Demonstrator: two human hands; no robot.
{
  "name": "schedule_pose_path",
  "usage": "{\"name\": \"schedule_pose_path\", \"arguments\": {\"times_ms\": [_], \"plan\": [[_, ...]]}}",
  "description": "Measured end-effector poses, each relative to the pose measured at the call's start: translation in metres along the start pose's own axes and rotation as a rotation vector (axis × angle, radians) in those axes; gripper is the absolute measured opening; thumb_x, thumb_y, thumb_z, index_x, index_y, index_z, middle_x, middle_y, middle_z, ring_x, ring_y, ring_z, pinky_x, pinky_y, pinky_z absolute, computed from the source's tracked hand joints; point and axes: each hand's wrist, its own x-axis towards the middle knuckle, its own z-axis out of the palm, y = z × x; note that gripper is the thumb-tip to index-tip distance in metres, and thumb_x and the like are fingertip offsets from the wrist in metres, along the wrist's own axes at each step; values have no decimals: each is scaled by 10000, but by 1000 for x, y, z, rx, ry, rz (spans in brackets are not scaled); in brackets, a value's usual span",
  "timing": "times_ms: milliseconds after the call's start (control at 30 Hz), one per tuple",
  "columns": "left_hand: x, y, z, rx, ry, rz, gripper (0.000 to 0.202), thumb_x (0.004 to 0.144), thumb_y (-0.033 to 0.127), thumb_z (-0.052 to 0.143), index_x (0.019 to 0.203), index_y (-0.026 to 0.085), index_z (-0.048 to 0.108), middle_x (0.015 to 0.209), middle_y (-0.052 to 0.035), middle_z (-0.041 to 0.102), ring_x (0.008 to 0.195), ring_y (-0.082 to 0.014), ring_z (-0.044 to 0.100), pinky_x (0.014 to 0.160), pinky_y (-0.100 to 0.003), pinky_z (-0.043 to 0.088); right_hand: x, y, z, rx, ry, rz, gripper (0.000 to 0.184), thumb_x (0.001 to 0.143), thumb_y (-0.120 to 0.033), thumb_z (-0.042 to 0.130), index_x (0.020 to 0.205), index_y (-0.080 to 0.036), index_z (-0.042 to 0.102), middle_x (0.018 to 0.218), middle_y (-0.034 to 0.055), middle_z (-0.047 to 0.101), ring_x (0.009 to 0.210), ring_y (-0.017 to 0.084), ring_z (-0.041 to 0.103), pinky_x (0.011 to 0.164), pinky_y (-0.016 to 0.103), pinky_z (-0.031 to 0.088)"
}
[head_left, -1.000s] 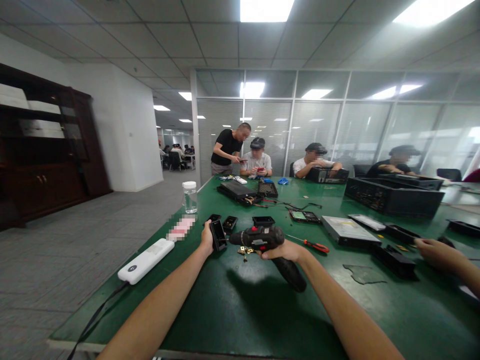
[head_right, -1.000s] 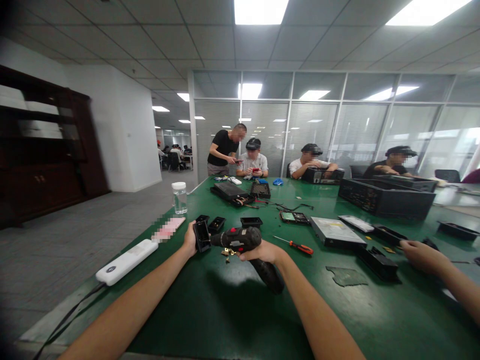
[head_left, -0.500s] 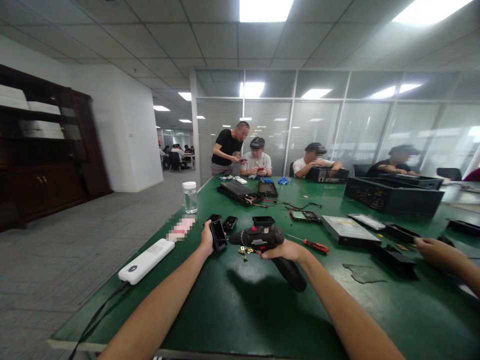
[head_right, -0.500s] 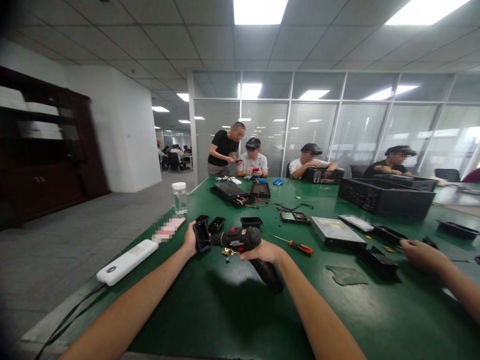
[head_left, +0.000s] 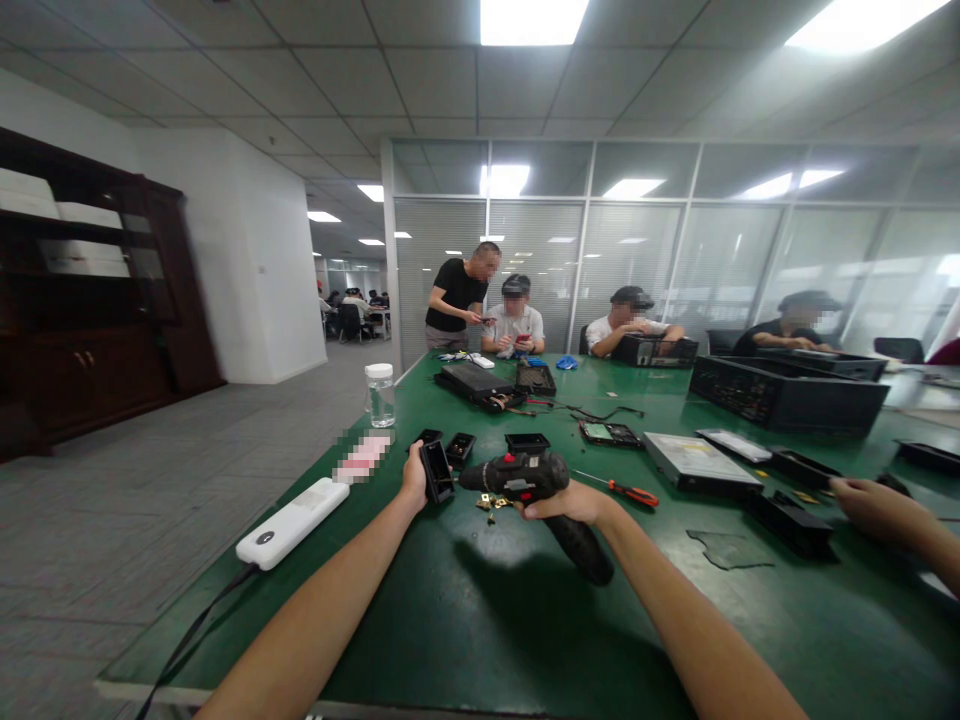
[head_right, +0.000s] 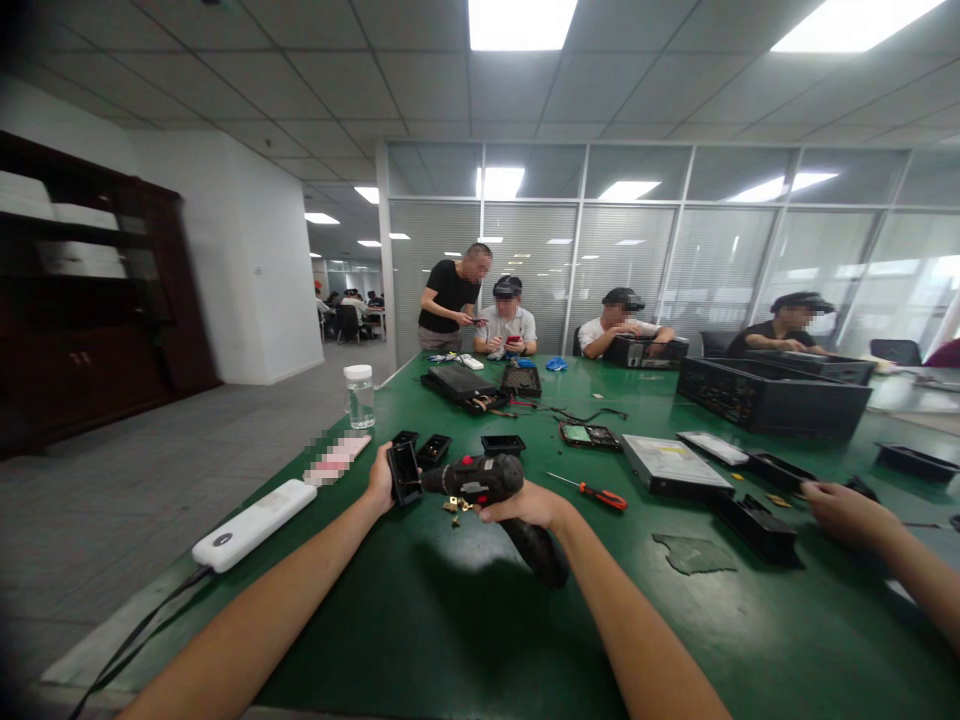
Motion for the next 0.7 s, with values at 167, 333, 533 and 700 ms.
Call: {"name": "schedule_pose_path", "arguments": {"times_ms": [167,333,533,700], "plan": [[-1,0,0,11,-7,7,334,653,437,417,691,121,519,495,-41,543,466,-195,559,420,-310,438,1,4,-2,-7,-42,19,307,638,-289,570,871,-97,516,816,32,506,762,117,458,734,256,369],[-3,2,2,-2,7,-22,329,664,427,403,690,120,519,493,-42,543,463,-199,559,411,-316,434,0,6,-2,-4,-32,32,318,634,-276,577,889,-99,509,828,33,504,773,120,459,746,264,363],[-3,3,2,-8,4,-22,320,661,422,408,698,123,515,486,-34,538,456,-192,557,400,-309,433,1,5,-1,28,-32,42,348,619,-292,588,903,-108,508,835,34,510,775,124,461,738,266,363],[-2,1,1,23,-8,12,331,645,446,422,686,129,509,492,-34,542,467,-193,559,413,-312,438,1,3,0,31,-34,45,338,616,-297,588,881,-101,513,823,35,510,766,121,459,748,265,360]]}}
